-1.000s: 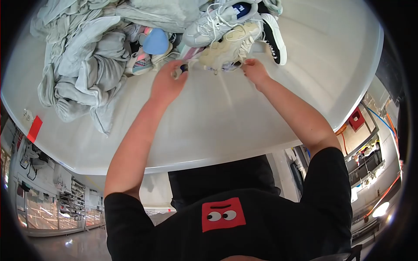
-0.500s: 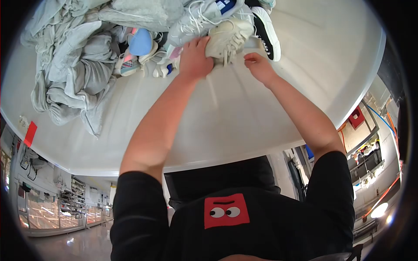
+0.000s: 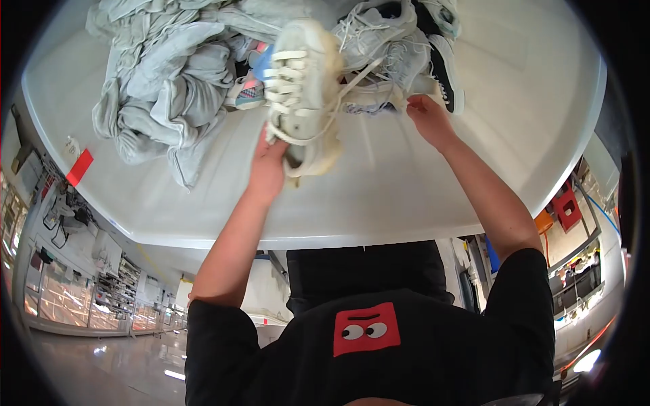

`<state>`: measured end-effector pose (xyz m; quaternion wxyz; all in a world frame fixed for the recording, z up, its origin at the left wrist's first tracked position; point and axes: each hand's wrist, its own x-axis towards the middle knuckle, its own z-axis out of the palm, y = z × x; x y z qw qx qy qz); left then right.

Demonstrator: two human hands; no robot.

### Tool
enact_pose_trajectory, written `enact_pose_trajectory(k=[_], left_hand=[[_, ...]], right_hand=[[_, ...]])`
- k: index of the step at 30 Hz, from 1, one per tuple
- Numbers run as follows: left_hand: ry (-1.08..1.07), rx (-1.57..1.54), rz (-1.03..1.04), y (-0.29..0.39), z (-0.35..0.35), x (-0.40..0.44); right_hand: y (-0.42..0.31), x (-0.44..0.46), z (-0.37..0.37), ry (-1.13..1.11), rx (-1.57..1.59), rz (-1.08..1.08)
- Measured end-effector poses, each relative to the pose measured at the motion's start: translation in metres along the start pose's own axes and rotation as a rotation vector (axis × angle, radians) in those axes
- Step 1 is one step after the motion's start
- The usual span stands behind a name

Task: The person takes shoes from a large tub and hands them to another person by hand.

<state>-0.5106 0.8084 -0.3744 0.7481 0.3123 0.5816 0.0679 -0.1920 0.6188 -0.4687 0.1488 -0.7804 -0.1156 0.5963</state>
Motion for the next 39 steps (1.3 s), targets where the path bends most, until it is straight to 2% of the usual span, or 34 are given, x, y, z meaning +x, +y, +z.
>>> enact_pose_trajectory(k=[3, 5, 7, 9, 12, 15, 16, 19, 21, 23, 25, 28, 31, 34, 36, 39], left_hand=[[0.21, 0.268, 0.023, 0.028, -0.055, -0.032], [0.355, 0.476, 0.127, 0.043, -0.098, -0.06], [0.55, 0.455, 0.259, 0.04, -0.142, -0.089], [0.69, 0.489, 0.353, 0.037, -0.181, -0.114], [0.707, 0.554, 0.514, 0.023, -0.242, -0.139], [0.883, 0.493, 0.551, 0.01, -0.272, -0.139], [0.905, 0.556, 0.587, 0.012, -0.273, -0.136], [0.992, 0.615, 0.537, 0.014, -0.269, -0.136], [0.999, 0.526, 0.555, 0.014, -0.264, -0.134], [0.979, 0.471, 0.592, 0.013, -0.265, -0.133], [0.943, 0.461, 0.599, 0.01, -0.269, -0.137], [0.931, 0.532, 0.606, 0.019, -0.259, -0.137], [0.945, 0.515, 0.627, 0.018, -0.258, -0.137], [0.944, 0.55, 0.635, 0.018, -0.257, -0.139], [0.92, 0.548, 0.647, 0.019, -0.256, -0.138], [0.903, 0.572, 0.646, 0.022, -0.257, -0.137]], right_hand=[[-0.026, 0.009, 0.031, 0.159, -0.25, -0.327], [-0.06, 0.017, 0.049, 0.225, -0.413, -0.553], [-0.086, 0.03, 0.074, 0.304, -0.508, -0.8], [-0.106, 0.048, 0.104, 0.272, -0.589, -0.902], [-0.123, 0.077, 0.141, 0.22, -0.769, -1.05], [-0.128, 0.101, 0.159, 0.161, -0.941, -1.181], [-0.127, 0.108, 0.16, 0.149, -1.009, -1.232], [-0.113, 0.107, 0.144, -0.028, -1.235, -1.056], [-0.105, 0.087, 0.122, 0.003, -1.215, -0.954], [-0.087, 0.082, 0.1, 0.156, -1.356, -0.607], [-0.088, 0.075, 0.081, 0.134, -1.28, -0.356], [-0.08, 0.068, 0.1, 0.282, -0.996, -0.578], [-0.085, 0.076, 0.158, 0.185, -0.606, -0.67], [-0.112, 0.09, 0.213, 0.199, -0.519, -0.696], [-0.119, 0.115, 0.237, 0.206, -0.555, -0.67], [-0.139, 0.134, 0.26, 0.06, -0.544, -0.411]])
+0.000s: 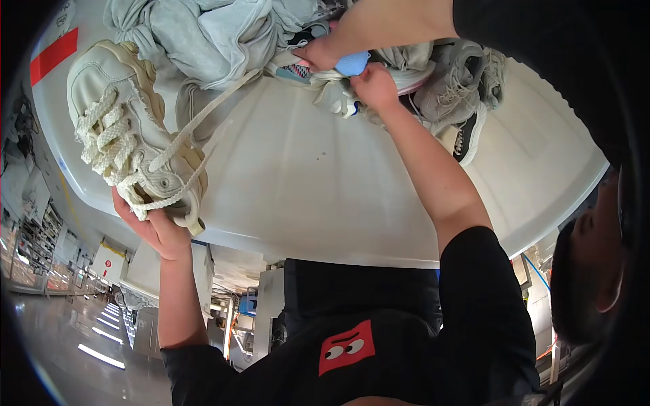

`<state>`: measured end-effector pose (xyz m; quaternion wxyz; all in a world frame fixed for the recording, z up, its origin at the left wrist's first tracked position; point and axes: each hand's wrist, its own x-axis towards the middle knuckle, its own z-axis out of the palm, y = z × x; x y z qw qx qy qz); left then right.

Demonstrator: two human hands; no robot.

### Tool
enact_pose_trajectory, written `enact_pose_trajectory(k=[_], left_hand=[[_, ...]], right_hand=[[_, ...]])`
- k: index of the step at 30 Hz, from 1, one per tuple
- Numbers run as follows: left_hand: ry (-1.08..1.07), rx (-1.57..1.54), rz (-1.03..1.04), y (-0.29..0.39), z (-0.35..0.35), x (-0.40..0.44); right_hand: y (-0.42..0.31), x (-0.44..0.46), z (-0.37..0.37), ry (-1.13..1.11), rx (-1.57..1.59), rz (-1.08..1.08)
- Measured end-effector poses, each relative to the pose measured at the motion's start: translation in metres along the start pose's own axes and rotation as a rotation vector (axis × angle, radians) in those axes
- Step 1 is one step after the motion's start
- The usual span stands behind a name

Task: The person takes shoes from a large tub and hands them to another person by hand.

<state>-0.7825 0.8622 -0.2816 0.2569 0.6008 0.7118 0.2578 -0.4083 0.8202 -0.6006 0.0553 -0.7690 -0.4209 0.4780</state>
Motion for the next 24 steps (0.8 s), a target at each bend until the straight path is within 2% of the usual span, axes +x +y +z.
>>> enact_pose_trajectory(k=[2, 5, 8, 11, 12, 14, 16, 18, 19, 20, 21, 23, 24], left_hand=[[0.003, 0.001, -0.017, 0.001, 0.002, -0.001], [0.01, -0.01, -0.05, -0.004, -0.001, -0.002], [0.003, 0.093, -0.009, -0.004, -0.003, -0.002], [-0.035, 0.119, 0.007, -0.005, -0.006, -0.002], [-0.034, 0.097, -0.004, -0.004, -0.005, -0.001], [-0.033, 0.052, -0.027, 0.001, -0.002, 0.001], [-0.047, 0.066, -0.037, 0.0, -0.005, 0.001], [-0.049, 0.062, -0.04, -0.003, -0.006, 0.0], [-0.043, 0.055, -0.038, -0.002, -0.005, 0.001], [-0.038, 0.049, -0.034, -0.002, -0.003, 0.001], [-0.037, 0.045, -0.032, -0.001, -0.004, 0.001], [-0.044, 0.116, -0.012, -0.003, -0.01, 0.0], [-0.044, 0.14, 0.004, -0.006, -0.011, 0.0]], right_hand=[[-0.013, 0.01, 0.003, -0.176, 0.141, 0.19], [0.008, 0.025, 0.044, 0.042, 0.305, 0.153], [-0.009, 0.01, 0.042, 0.24, 0.143, -0.066], [0.035, 0.026, 0.055, 0.358, 0.359, 0.034], [0.044, 0.025, 0.046, 0.385, 0.263, -0.013], [0.013, -0.004, -0.002, 0.433, 0.069, -0.105], [-0.02, -0.023, -0.02, 0.472, 0.723, 0.227], [-0.027, -0.033, -0.008, 0.182, 0.682, 0.207], [-0.054, -0.039, -0.005, 0.003, 0.697, 0.178], [-0.073, -0.036, 0.005, -0.056, 0.719, 0.018], [-0.082, -0.018, 0.021, -0.121, 0.776, 0.054], [-0.131, 0.02, 0.034, -0.123, 1.296, 0.323], [-0.138, 0.053, 0.047, -0.074, 1.365, 0.311]])
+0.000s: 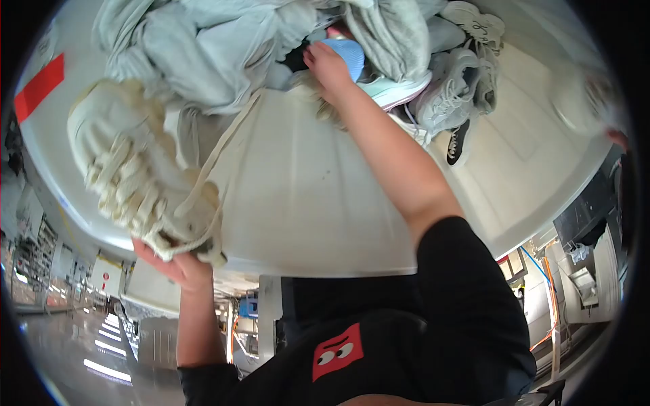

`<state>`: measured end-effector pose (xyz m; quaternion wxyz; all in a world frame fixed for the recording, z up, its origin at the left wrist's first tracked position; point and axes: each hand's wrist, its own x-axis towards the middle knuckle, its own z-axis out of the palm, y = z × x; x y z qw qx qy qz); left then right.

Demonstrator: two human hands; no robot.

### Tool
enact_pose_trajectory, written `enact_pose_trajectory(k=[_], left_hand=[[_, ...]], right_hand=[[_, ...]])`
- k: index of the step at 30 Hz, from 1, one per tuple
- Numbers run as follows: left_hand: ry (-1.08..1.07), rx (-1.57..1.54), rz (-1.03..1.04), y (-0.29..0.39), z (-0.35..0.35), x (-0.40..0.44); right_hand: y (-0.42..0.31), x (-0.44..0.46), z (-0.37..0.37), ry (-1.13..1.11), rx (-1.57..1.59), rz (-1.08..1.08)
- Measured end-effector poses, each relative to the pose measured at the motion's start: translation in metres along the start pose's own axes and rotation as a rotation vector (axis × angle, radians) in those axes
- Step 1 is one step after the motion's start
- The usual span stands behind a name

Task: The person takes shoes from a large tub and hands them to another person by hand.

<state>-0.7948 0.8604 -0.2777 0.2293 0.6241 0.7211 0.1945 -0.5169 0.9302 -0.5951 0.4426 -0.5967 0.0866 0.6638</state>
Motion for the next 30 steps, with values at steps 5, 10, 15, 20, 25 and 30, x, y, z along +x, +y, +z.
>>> enact_pose_trajectory(k=[5, 10, 15, 20, 25, 30], left_hand=[[-0.053, 0.561, 0.152, -0.042, -0.02, -0.026], [-0.152, 0.72, 0.571, -0.02, -0.019, -0.003], [-0.118, 0.788, 0.757, -0.026, -0.019, -0.007], [-0.132, 0.882, 0.822, -0.024, -0.017, -0.005], [-0.147, 0.901, 0.863, -0.01, -0.003, 0.002], [-0.196, 0.953, 0.729, -0.028, -0.02, -0.004]], right_hand=[[-0.006, 0.114, 0.022, 0.386, 0.161, 0.251], [0.034, 0.185, -0.002, 0.591, 0.09, 0.361], [0.051, 0.197, -0.021, 0.38, 0.075, 0.242], [0.045, 0.21, -0.014, 0.415, 0.202, 0.2], [0.056, 0.215, -0.018, 0.444, 0.23, 0.155], [0.028, 0.161, -0.031, 0.181, 0.291, 0.277]])
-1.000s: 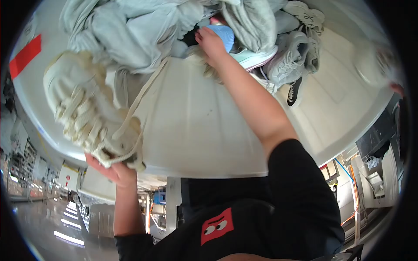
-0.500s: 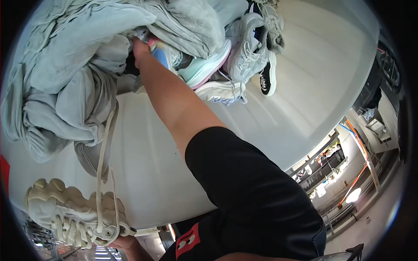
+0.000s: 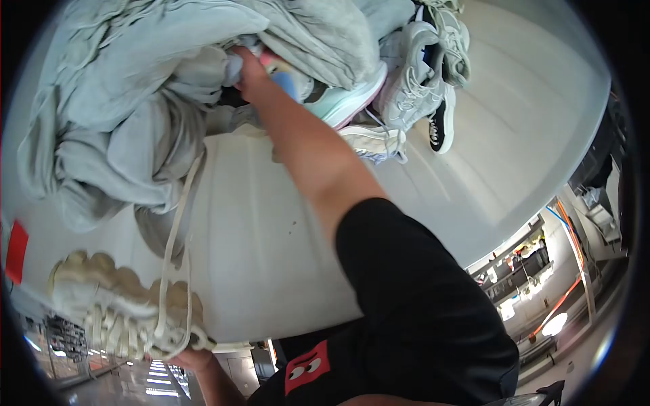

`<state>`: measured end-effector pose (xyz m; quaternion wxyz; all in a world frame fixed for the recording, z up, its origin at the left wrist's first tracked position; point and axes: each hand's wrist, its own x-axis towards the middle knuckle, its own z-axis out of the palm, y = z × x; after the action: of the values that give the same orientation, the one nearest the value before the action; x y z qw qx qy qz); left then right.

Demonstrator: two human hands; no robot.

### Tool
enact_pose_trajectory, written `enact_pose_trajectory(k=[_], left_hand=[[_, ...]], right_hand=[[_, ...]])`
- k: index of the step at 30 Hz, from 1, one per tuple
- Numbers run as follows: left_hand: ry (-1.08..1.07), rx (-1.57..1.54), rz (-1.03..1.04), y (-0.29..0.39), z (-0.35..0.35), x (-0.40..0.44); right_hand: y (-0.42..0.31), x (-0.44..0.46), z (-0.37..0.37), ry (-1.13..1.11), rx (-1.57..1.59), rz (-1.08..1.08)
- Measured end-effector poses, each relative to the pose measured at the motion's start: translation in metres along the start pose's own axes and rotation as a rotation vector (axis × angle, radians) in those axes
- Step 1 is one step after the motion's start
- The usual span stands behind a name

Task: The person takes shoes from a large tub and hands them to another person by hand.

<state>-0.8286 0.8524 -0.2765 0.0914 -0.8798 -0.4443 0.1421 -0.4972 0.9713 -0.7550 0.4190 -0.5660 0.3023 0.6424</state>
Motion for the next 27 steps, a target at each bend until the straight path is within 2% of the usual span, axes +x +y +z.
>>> enact_pose_trajectory(k=[2, 3, 4, 6, 8, 9, 12, 14, 15, 16, 18, 21, 24, 27], left_hand=[[0.018, -0.191, -0.169, -0.006, 0.008, -0.009], [0.039, -0.566, -0.461, 0.008, 0.009, 0.0], [0.181, -0.935, -0.756, 0.022, 0.01, 0.01], [0.137, -1.19, -0.86, 0.023, 0.014, 0.024], [-0.086, -0.763, -0.723, 0.029, -0.004, 0.063], [-0.089, -0.798, -0.721, 0.031, -0.013, 0.079], [0.032, -0.937, -0.74, 0.056, -0.02, 0.101], [-0.022, -1.098, -0.549, 0.096, -0.03, 0.136], [-0.162, -1.127, -0.483, 0.11, -0.035, 0.156], [-0.299, -1.158, -0.412, 0.125, -0.035, 0.177], [-0.305, -1.201, -0.229, 0.16, -0.025, 0.213], [-0.337, -0.829, 0.334, 0.208, -0.02, 0.253], [-0.529, -0.991, 0.607, 0.25, -0.021, 0.268], [-0.67, -0.935, 0.471, 0.272, 0.001, 0.262]], right_hand=[[-0.014, -0.046, -0.008, -0.087, -0.032, 0.087], [-0.024, -0.071, -0.013, -0.108, -0.037, 0.189], [-0.033, -0.097, -0.025, -0.118, -0.043, 0.292], [-0.048, -0.139, -0.047, -0.188, -0.171, 0.373], [-0.061, -0.177, -0.06, -0.149, -0.181, 0.461], [-0.062, -0.198, -0.068, -0.13, -0.182, 0.508], [-0.056, -0.278, -0.102, -0.309, -0.196, 0.51], [-0.062, -0.321, -0.139, -0.437, -0.2, 0.514], [-0.066, -0.337, -0.16, -0.528, -0.193, 0.527], [-0.073, -0.355, -0.178, -0.525, -0.249, 0.513], [-0.095, -0.385, -0.208, -0.516, -0.364, 0.479], [-0.141, -0.407, -0.253, -0.59, -0.585, 0.67], [-0.171, -0.407, -0.278, -0.673, -0.765, 0.69], [-0.205, -0.362, -0.292, -0.253, -0.945, 0.177]])
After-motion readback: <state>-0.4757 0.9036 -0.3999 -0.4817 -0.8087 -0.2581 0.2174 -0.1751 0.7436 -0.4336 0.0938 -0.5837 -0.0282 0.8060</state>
